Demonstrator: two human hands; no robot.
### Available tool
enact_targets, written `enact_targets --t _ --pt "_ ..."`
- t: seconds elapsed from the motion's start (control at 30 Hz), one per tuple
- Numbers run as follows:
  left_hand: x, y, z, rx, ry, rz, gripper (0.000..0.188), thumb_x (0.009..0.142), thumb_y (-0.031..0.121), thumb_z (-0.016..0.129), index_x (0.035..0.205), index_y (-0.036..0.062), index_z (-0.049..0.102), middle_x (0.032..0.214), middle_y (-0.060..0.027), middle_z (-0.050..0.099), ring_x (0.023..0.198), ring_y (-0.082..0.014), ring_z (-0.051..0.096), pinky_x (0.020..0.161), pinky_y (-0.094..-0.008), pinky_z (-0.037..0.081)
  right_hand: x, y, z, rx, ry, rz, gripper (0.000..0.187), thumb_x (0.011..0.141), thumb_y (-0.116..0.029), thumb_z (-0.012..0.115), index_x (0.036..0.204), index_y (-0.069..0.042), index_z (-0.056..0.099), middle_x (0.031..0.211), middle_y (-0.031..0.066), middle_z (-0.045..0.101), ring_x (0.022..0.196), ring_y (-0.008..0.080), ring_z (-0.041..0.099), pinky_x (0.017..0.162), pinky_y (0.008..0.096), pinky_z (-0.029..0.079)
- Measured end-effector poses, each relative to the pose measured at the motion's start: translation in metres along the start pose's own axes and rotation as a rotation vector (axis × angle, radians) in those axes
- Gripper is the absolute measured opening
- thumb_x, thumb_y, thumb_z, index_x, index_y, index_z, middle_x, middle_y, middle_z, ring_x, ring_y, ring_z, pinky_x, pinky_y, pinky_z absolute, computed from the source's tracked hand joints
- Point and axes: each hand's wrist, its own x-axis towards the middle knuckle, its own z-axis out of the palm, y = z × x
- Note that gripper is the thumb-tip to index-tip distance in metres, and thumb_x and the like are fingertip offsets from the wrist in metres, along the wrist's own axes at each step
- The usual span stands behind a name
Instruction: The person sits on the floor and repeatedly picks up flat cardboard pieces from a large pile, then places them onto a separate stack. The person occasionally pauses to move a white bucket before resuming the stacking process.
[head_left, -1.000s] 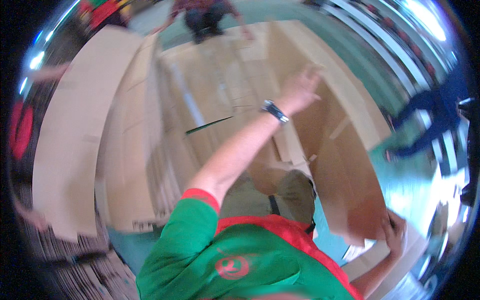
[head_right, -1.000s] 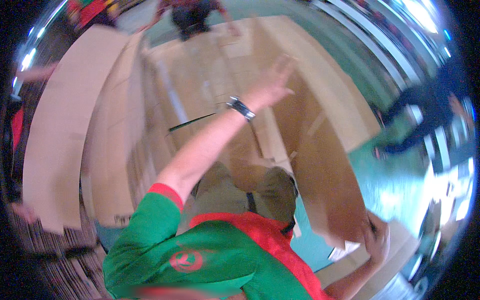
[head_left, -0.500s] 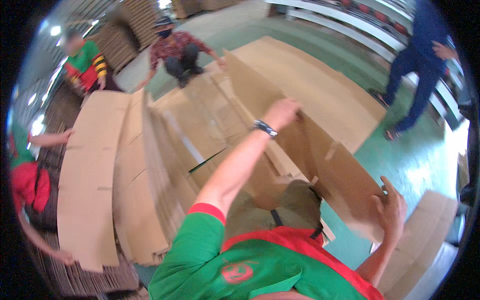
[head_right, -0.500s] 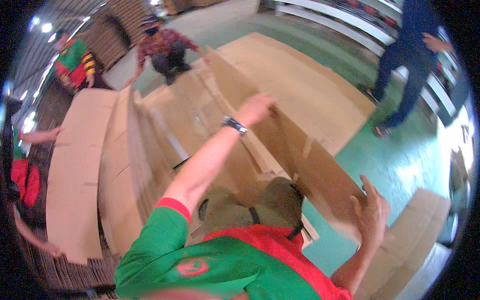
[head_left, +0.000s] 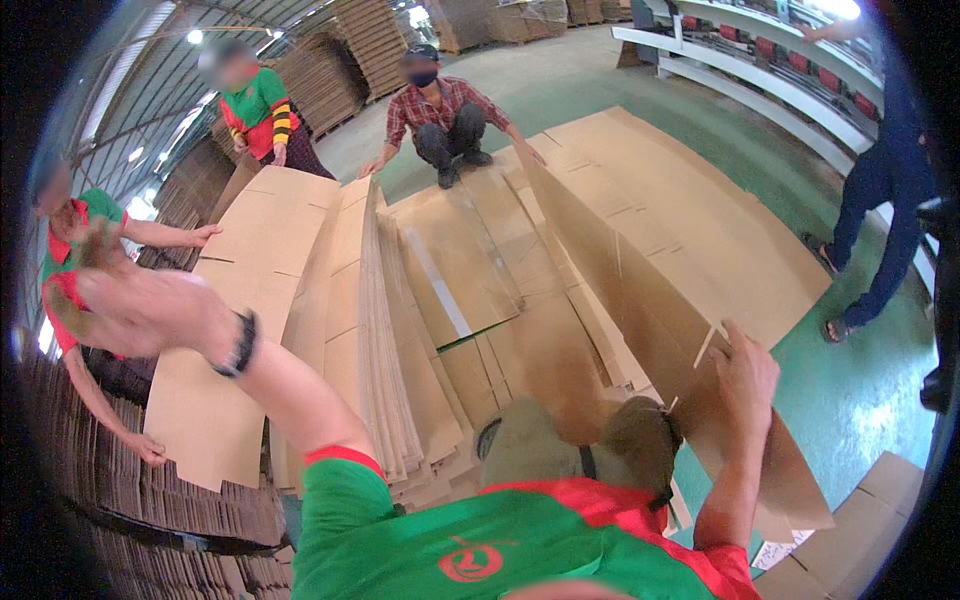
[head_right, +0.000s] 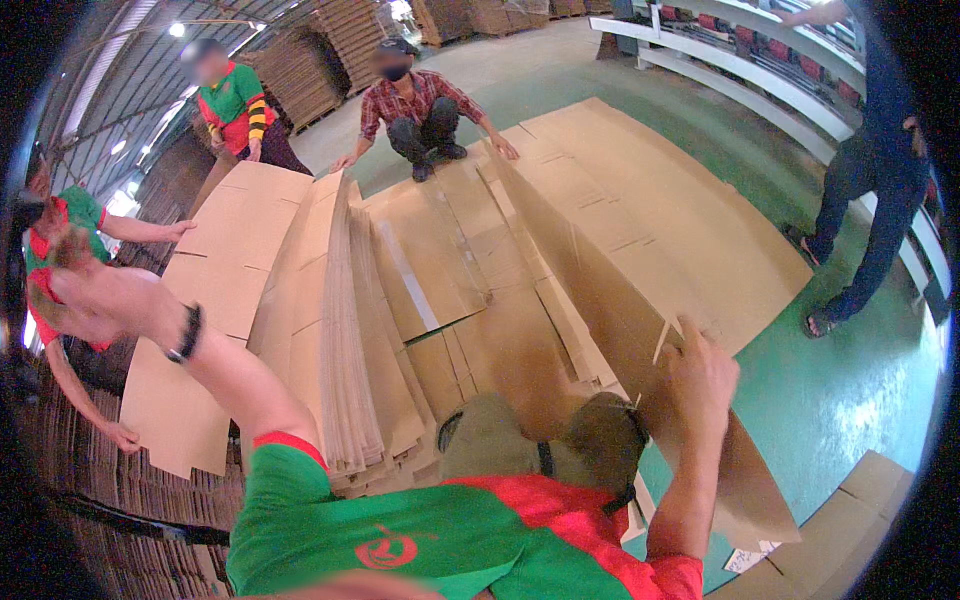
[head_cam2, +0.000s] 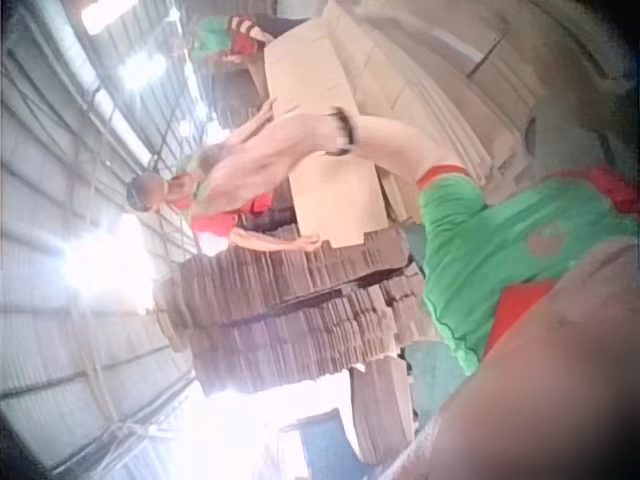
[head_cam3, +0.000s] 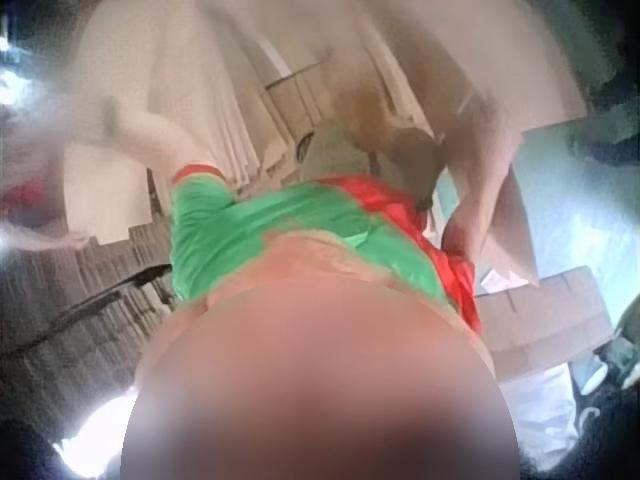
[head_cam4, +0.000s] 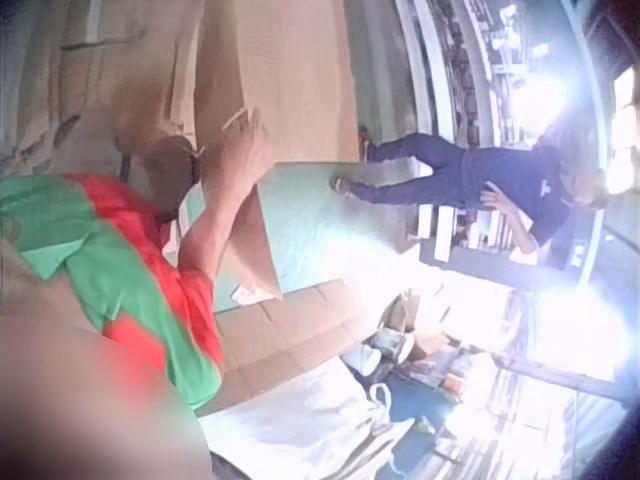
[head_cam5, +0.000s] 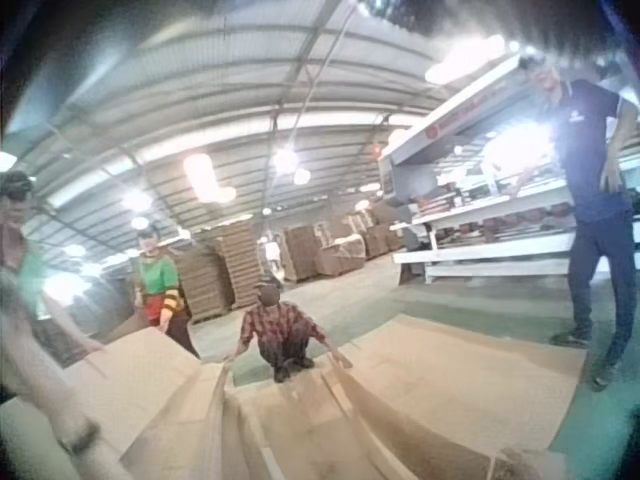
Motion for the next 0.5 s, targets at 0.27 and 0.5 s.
enact_targets --t 0.27,0.5 --pt "-0.305 0.086 -0.026 -0.335 -0.735 -0.83 0.033 0.093 0.007 0.064 0.125 0.0001 0.059 0.099 -0.0045 0.067 0.087 -0.0107 0.063 0.08 -0.0264 0.051 0.092 -0.045 0.071 -0.131 -0.136 -0.08 0.035 0.089 -0.028 0.063 0.119 -0.012 0.062 0.105 0.0175 0.069 0.097 0.0396 0.065 0.082 0.0499 0.051" --pt "-0.361 0.075 -0.076 -0.341 -0.837 -1.128 0.034 0.096 0.013 0.063 0.128 0.0 0.058 0.095 -0.0025 0.068 0.089 -0.0085 0.064 0.079 -0.0237 0.052 0.067 0.005 0.0 -0.192 0.045 -0.006 0.039 0.092 -0.035 0.06 0.122 -0.011 0.062 0.108 0.019 0.067 0.1 0.0408 0.064 0.084 0.049 0.051"
